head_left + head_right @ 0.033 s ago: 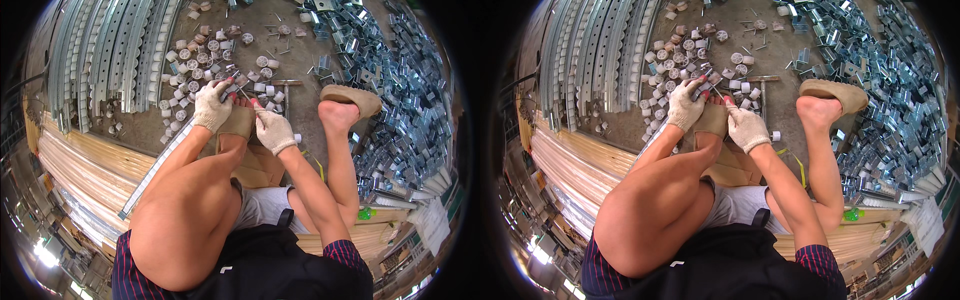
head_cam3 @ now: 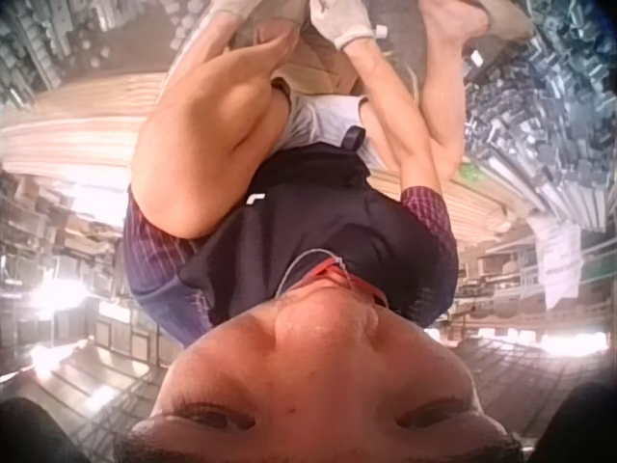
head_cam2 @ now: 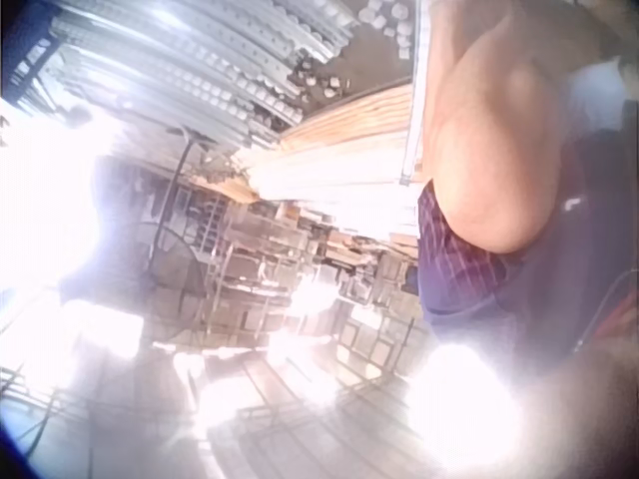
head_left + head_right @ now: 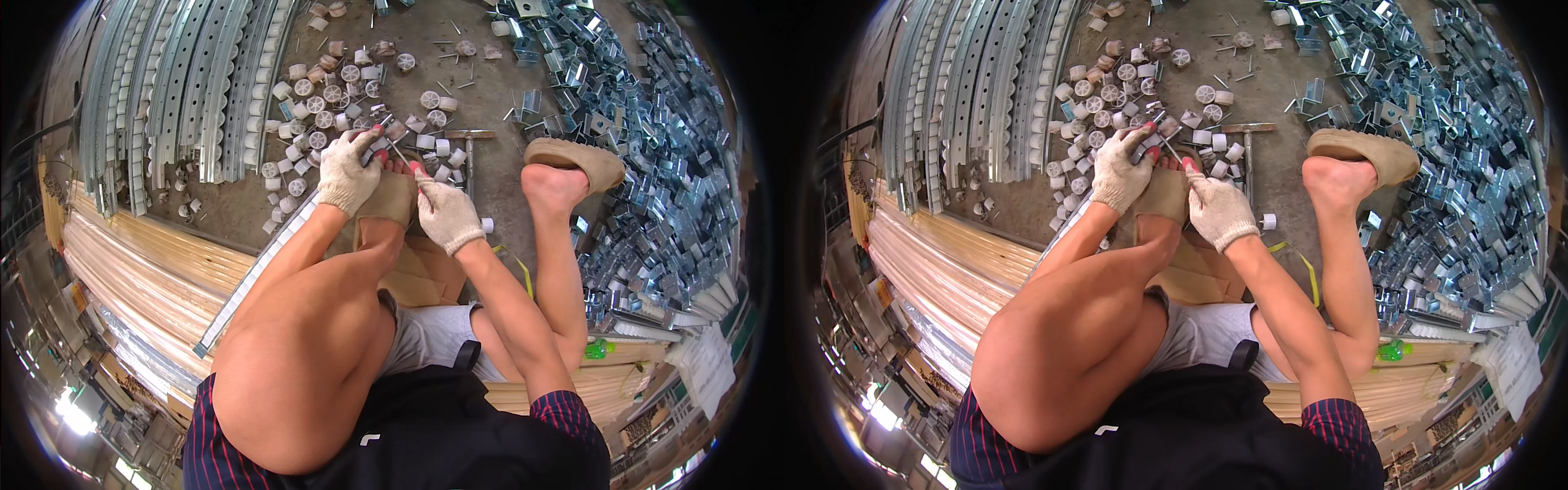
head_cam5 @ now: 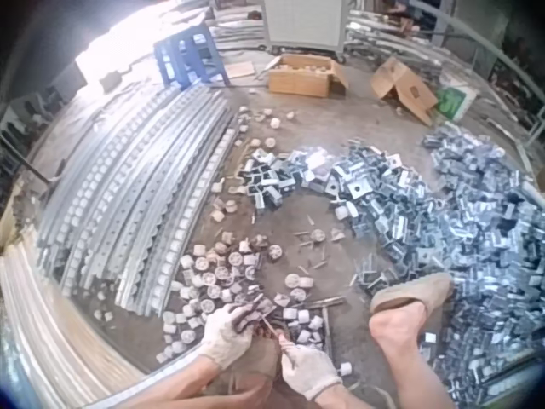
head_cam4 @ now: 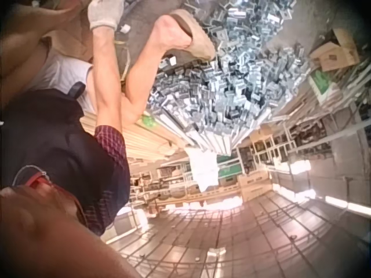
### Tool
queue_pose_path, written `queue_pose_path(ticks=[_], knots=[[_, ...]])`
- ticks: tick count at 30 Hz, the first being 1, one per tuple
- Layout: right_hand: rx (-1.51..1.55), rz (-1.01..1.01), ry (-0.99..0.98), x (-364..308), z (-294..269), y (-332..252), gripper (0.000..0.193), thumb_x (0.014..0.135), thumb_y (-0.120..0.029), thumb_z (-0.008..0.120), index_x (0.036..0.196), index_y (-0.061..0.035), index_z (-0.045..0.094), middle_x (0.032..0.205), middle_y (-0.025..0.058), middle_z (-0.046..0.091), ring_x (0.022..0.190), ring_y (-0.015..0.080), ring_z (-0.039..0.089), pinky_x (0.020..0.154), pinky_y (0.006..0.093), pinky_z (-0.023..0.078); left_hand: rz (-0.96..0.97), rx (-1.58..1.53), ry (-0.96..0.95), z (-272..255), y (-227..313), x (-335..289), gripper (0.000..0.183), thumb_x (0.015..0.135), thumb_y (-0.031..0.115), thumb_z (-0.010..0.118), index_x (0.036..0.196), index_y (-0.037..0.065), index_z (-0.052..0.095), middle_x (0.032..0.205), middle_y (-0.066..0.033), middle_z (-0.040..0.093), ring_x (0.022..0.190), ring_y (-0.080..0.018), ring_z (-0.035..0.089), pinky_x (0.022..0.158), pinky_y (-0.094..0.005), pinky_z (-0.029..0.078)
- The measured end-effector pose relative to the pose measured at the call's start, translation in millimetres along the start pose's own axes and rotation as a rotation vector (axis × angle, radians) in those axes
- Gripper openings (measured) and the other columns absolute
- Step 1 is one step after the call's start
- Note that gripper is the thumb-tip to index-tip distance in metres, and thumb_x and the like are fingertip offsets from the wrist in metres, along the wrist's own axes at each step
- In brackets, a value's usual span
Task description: The person assembles metal brackets by hand, placing a white plastic component into a metal bracket and using a small tool to secure it. The person then places the assembled piece onto a long metal channel.
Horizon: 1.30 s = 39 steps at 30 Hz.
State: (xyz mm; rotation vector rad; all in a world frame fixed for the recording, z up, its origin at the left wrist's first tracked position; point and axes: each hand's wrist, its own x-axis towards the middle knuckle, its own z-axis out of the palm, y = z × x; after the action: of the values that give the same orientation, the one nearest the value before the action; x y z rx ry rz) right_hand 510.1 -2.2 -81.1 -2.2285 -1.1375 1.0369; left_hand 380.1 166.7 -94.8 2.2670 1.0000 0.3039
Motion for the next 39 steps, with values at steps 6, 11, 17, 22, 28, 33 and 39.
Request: queue_pose_path(ticks=[6, 11, 17, 22, 28, 33, 39], knots=[[-0.036, -0.049, -0.082, -4, 3, 5, 0.049, 0.095, -0.027, 0.061, 0.141, -0.0113, 0.067, 0.112, 0.0249, 0.076, 0.102, 0.0357, 0.076, 0.085, 0.0522, 0.060, -0.005, -0.062, 0.008, 1, -4, -1, 0.043, 0.081, 0.010, 0.079, 0.124, 0.014, 0.075, 0.118, -0.0141, 0.072, 0.109, -0.0381, 0.069, 0.093, -0.0462, 0.056], [-0.019, -0.120, 0.029, -5, 16, 16, 0.045, 0.097, -0.023, 0.060, 0.139, -0.0129, 0.067, 0.106, 0.0243, 0.075, 0.096, 0.0398, 0.074, 0.082, 0.0538, 0.058, -0.027, -0.055, -0.008, 1, -2, -2, 0.042, 0.082, 0.012, 0.079, 0.124, 0.015, 0.075, 0.117, -0.0136, 0.073, 0.108, -0.0381, 0.070, 0.093, -0.0465, 0.056], [0.052, -0.172, 0.133, 0, 36, 29, 0.040, 0.099, -0.019, 0.058, 0.138, -0.0148, 0.067, 0.098, 0.0236, 0.073, 0.089, 0.0448, 0.071, 0.078, 0.0556, 0.057, 0.028, -0.001, 0.009, 1, -2, -1, 0.042, 0.083, 0.013, 0.078, 0.125, 0.015, 0.075, 0.115, -0.0140, 0.072, 0.107, -0.0388, 0.069, 0.092, -0.0471, 0.056], [0.133, -0.097, 0.110, 1, 30, 29, 0.041, 0.099, -0.020, 0.058, 0.139, -0.0147, 0.066, 0.098, 0.0249, 0.073, 0.091, 0.0455, 0.070, 0.079, 0.0557, 0.056, 0.022, 0.005, 0.014, 5, -5, -1, 0.043, 0.083, 0.013, 0.078, 0.126, 0.014, 0.075, 0.115, -0.0143, 0.072, 0.107, -0.0387, 0.070, 0.093, -0.0470, 0.056], [0.004, -0.157, 0.025, -9, 7, 15, 0.046, 0.099, -0.019, 0.057, 0.145, -0.0179, 0.063, 0.102, 0.0225, 0.074, 0.091, 0.0448, 0.071, 0.080, 0.0557, 0.057, -0.001, -0.035, 0.011, 1, -3, -3, 0.044, 0.081, 0.010, 0.077, 0.125, 0.014, 0.075, 0.117, -0.0142, 0.073, 0.109, -0.0388, 0.070, 0.094, -0.0457, 0.056], [-0.180, -0.065, -0.064, -13, 2, -5, 0.055, 0.100, -0.018, 0.053, 0.155, -0.0225, 0.052, 0.106, 0.0190, 0.073, 0.092, 0.0433, 0.072, 0.081, 0.0552, 0.058, 0.023, -0.033, 0.013, 3, -5, -1, 0.043, 0.082, 0.010, 0.078, 0.124, 0.014, 0.075, 0.116, -0.0141, 0.073, 0.107, -0.0393, 0.070, 0.093, -0.0456, 0.056], [-0.223, 0.041, -0.118, -16, -11, -24, 0.052, 0.101, -0.016, 0.052, 0.152, -0.0222, 0.054, 0.104, 0.0200, 0.073, 0.094, 0.0429, 0.072, 0.082, 0.0552, 0.058, 0.055, -0.039, 0.032, 1, -3, -1, 0.039, 0.083, 0.011, 0.078, 0.122, 0.013, 0.074, 0.115, -0.0145, 0.072, 0.107, -0.0395, 0.070, 0.092, -0.0466, 0.056]])
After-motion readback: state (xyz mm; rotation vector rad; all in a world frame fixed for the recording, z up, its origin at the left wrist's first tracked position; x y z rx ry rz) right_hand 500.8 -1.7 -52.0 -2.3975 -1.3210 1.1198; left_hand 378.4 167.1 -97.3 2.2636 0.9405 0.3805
